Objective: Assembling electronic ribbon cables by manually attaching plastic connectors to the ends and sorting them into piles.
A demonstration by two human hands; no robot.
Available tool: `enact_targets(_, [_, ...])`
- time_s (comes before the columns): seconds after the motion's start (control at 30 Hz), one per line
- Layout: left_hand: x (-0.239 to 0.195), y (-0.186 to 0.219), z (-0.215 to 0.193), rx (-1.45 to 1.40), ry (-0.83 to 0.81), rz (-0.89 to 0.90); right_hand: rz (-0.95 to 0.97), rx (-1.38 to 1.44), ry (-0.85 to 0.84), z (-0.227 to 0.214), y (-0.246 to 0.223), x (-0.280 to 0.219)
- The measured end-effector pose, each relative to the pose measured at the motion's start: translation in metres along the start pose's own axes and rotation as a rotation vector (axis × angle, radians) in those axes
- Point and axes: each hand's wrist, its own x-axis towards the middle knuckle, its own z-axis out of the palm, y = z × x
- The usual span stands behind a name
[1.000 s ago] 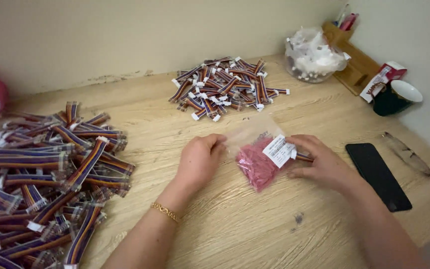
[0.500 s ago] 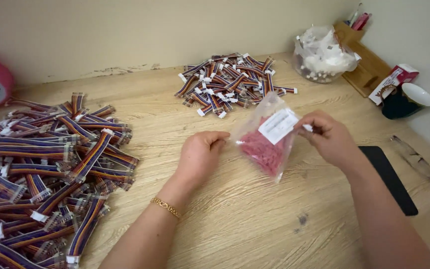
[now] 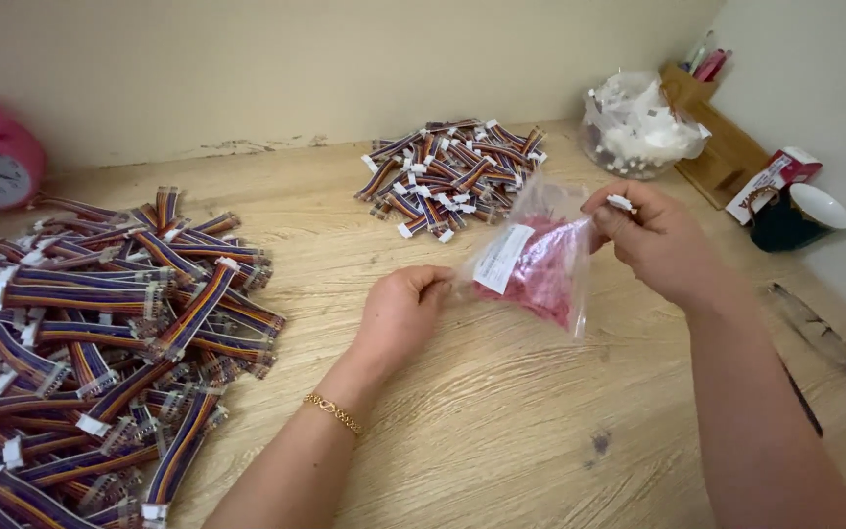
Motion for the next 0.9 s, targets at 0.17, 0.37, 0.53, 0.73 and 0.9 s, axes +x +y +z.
enact_targets(0.17, [-0.007, 0.005, -0.009, -0.083, -0.029, 0.077, -0.189, 0.121, 0.022, 0.013, -0.003, 0.011])
enact_targets(0.37, [-0.024, 0.026, -0.009, 0.042, -0.068, 0.383, -0.149, 0.165, 0.095, 0.031, -0.011, 0.016])
enact_targets(0.53, [-0.012, 0.012, 0.007, 0.127, 0.166, 0.385, -0.171, 0.297, 0.086, 0.043, -0.014, 0.013])
enact_targets(0.73, [-0.012, 0.019, 0.0, -0.508, 0.196, 0.14, -0.309, 0.571, 0.071, 0.039, 0.022, 0.028])
enact_targets(0.9, [0.0, 0.007, 0.007, -0.591, 0.177, 0.047, -0.245, 0.622, -0.207, 0.043, 0.062, 0.038])
